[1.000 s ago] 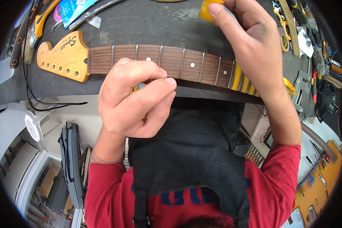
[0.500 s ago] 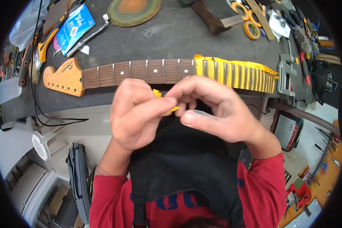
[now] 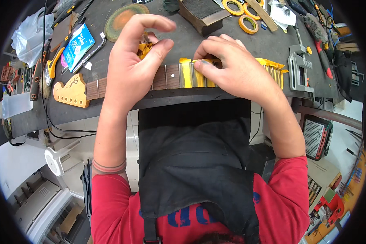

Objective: The person uses a rotary tool on the frets of a guitar neck, wipes the surface with a cloth, and peels strips of yellow masking tape from the fretboard.

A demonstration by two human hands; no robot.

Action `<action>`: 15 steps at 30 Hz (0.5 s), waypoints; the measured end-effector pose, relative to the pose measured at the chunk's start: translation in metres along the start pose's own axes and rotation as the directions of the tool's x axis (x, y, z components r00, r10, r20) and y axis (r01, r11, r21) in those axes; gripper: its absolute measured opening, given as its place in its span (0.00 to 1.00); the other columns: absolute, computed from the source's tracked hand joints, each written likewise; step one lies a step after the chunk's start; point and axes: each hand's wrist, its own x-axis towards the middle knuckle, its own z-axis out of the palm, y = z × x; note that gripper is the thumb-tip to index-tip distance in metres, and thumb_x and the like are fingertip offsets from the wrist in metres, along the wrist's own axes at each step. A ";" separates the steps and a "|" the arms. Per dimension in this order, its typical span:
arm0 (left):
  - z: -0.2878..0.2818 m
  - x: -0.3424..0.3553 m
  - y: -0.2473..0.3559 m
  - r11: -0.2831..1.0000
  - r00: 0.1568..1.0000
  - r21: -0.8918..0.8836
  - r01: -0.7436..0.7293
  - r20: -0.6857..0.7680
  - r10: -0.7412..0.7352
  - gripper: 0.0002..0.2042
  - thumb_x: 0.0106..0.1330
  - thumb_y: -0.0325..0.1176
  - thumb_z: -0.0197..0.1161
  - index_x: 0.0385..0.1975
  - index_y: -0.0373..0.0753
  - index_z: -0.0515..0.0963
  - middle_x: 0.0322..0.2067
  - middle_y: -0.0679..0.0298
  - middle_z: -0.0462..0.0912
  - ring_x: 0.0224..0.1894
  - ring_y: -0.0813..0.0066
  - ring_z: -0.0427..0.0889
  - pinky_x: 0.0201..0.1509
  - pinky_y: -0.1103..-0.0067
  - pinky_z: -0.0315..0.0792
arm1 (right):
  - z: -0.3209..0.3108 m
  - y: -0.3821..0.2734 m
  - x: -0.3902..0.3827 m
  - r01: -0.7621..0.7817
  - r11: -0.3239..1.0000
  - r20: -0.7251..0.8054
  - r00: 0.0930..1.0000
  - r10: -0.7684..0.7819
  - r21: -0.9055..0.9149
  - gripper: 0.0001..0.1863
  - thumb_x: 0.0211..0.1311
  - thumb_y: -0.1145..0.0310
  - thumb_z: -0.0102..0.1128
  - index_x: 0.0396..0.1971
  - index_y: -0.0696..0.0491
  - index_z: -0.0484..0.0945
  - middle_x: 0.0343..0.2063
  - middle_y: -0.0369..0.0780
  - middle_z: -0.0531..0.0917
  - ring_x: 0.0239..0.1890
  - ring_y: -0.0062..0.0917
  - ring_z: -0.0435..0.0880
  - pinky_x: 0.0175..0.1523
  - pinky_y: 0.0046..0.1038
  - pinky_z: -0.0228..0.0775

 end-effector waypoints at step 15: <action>0.012 -0.002 0.004 0.859 0.924 0.410 -0.307 0.344 0.166 0.07 0.62 0.25 0.77 0.37 0.35 0.87 0.31 0.62 0.79 0.37 0.61 0.78 0.42 0.68 0.70 | 0.006 0.005 -0.011 0.195 0.981 -0.219 0.957 -0.190 0.000 0.05 0.65 0.71 0.72 0.37 0.52 0.82 0.36 0.36 0.79 0.47 0.35 0.78 0.57 0.40 0.65</action>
